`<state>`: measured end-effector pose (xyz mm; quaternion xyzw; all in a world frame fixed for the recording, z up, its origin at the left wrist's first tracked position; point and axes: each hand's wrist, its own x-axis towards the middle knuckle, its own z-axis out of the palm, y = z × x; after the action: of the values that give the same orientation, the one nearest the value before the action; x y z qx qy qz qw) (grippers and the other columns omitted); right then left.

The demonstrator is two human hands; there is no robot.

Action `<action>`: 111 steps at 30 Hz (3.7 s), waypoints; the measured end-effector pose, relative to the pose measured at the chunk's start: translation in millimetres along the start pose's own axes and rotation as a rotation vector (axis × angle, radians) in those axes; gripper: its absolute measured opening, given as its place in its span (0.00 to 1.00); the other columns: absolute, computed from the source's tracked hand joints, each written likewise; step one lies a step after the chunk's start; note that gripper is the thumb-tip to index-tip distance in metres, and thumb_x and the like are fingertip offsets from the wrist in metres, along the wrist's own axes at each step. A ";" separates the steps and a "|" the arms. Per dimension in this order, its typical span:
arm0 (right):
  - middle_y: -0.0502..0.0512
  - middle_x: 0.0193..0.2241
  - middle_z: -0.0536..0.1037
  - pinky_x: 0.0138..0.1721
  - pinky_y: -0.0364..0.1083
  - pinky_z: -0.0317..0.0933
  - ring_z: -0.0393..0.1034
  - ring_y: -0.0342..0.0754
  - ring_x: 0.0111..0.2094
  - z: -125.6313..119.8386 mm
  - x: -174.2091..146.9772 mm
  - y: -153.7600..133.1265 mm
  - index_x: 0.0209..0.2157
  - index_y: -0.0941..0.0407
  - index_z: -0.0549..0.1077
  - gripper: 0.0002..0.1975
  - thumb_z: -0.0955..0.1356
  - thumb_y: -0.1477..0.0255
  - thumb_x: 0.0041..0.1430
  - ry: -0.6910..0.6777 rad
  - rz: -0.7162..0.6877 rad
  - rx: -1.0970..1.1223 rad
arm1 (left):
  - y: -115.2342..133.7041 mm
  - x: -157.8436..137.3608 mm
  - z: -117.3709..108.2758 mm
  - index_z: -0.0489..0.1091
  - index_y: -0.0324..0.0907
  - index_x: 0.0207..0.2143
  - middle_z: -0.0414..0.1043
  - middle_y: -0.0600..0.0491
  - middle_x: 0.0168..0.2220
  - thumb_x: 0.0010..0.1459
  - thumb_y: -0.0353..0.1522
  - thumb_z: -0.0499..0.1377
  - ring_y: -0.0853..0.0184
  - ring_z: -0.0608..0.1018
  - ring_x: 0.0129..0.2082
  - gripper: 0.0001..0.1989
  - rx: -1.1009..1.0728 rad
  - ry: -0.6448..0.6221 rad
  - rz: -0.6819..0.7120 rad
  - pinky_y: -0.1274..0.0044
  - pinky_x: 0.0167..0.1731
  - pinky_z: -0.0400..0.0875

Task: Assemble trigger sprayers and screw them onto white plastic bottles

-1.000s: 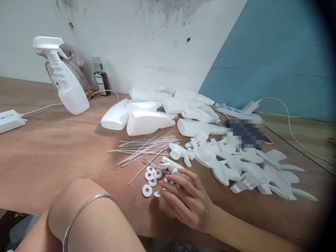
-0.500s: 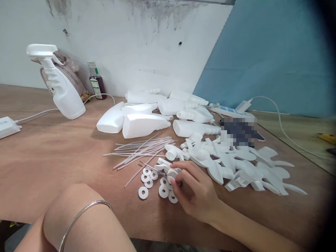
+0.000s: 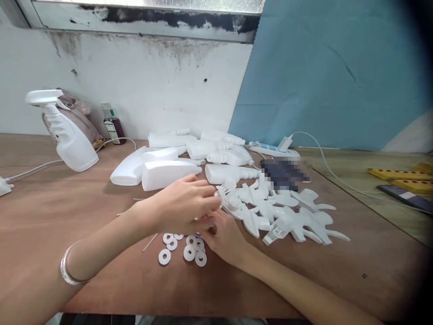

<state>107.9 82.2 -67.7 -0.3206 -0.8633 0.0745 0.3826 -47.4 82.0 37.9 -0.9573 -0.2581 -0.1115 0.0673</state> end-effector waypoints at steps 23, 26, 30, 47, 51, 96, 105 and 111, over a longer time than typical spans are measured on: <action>0.52 0.33 0.70 0.38 0.46 0.63 0.67 0.45 0.36 -5.9 0.4 1.4 0.36 0.55 0.62 0.09 0.62 0.80 0.51 -0.061 0.224 0.589 | -9.9 -31.9 83.7 0.60 0.40 0.33 0.70 0.49 0.36 0.55 0.37 0.55 0.66 0.73 0.34 0.09 -0.344 0.212 -0.266 0.76 0.33 0.66; 0.51 0.31 0.70 0.33 0.45 0.63 0.67 0.44 0.32 -2.1 -1.4 4.5 0.35 0.55 0.61 0.09 0.61 0.80 0.51 -0.065 0.206 0.502 | -11.3 -32.0 85.6 0.60 0.40 0.31 0.69 0.50 0.33 0.55 0.39 0.54 0.67 0.72 0.31 0.11 -0.311 0.192 -0.260 0.77 0.30 0.65; 0.51 0.29 0.70 0.32 0.45 0.62 0.66 0.45 0.30 0.0 -1.6 9.6 0.35 0.55 0.62 0.07 0.61 0.79 0.53 -0.055 0.112 0.307 | -13.5 -33.9 85.2 0.60 0.41 0.35 0.69 0.50 0.36 0.55 0.39 0.54 0.67 0.72 0.32 0.11 -0.330 0.152 -0.268 0.77 0.30 0.66; 0.56 0.34 0.72 0.37 0.48 0.59 0.63 0.50 0.36 -6.2 1.3 13.3 0.35 0.57 0.65 0.06 0.61 0.75 0.54 -0.108 -0.098 -0.141 | -19.3 -39.3 90.8 0.62 0.39 0.31 0.71 0.50 0.34 0.57 0.38 0.52 0.68 0.74 0.32 0.10 -0.264 0.189 -0.184 0.79 0.30 0.67; 0.56 0.33 0.71 0.36 0.48 0.59 0.63 0.49 0.36 -6.6 1.5 13.6 0.34 0.56 0.65 0.05 0.61 0.75 0.53 -0.108 -0.110 -0.121 | -19.2 -39.2 90.2 0.64 0.39 0.33 0.71 0.49 0.35 0.57 0.37 0.52 0.68 0.75 0.33 0.10 -0.246 0.211 -0.140 0.79 0.32 0.68; 0.56 0.34 0.72 0.37 0.50 0.62 0.67 0.50 0.35 3.0 -7.6 14.7 0.42 0.55 0.59 0.14 0.62 0.75 0.53 0.024 -0.091 -0.034 | -15.4 -38.2 85.9 0.62 0.40 0.36 0.68 0.50 0.35 0.57 0.39 0.51 0.69 0.71 0.30 0.11 -0.295 0.138 -0.221 0.79 0.29 0.64; 0.57 0.35 0.73 0.37 0.51 0.60 0.66 0.52 0.37 2.0 -6.0 11.2 0.44 0.57 0.61 0.15 0.62 0.74 0.53 -0.034 -0.065 -0.097 | -27.7 -41.4 61.8 0.61 0.40 0.40 0.69 0.50 0.36 0.45 0.46 0.60 0.67 0.72 0.34 0.24 -0.440 0.168 -0.335 0.77 0.33 0.67; 0.58 0.35 0.73 0.40 0.52 0.58 0.65 0.53 0.39 2.5 -6.9 11.5 0.42 0.58 0.62 0.13 0.63 0.71 0.54 -0.044 -0.087 -0.112 | -45.3 -53.2 28.6 0.65 0.40 0.24 0.66 0.55 0.21 0.57 0.40 0.49 0.71 0.66 0.20 0.15 -0.221 -0.130 -0.602 0.80 0.20 0.57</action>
<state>115.3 87.2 -77.9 -0.3018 -0.8875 0.0165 0.3479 -110.2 100.7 0.3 -0.8447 -0.5195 -0.0926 -0.0898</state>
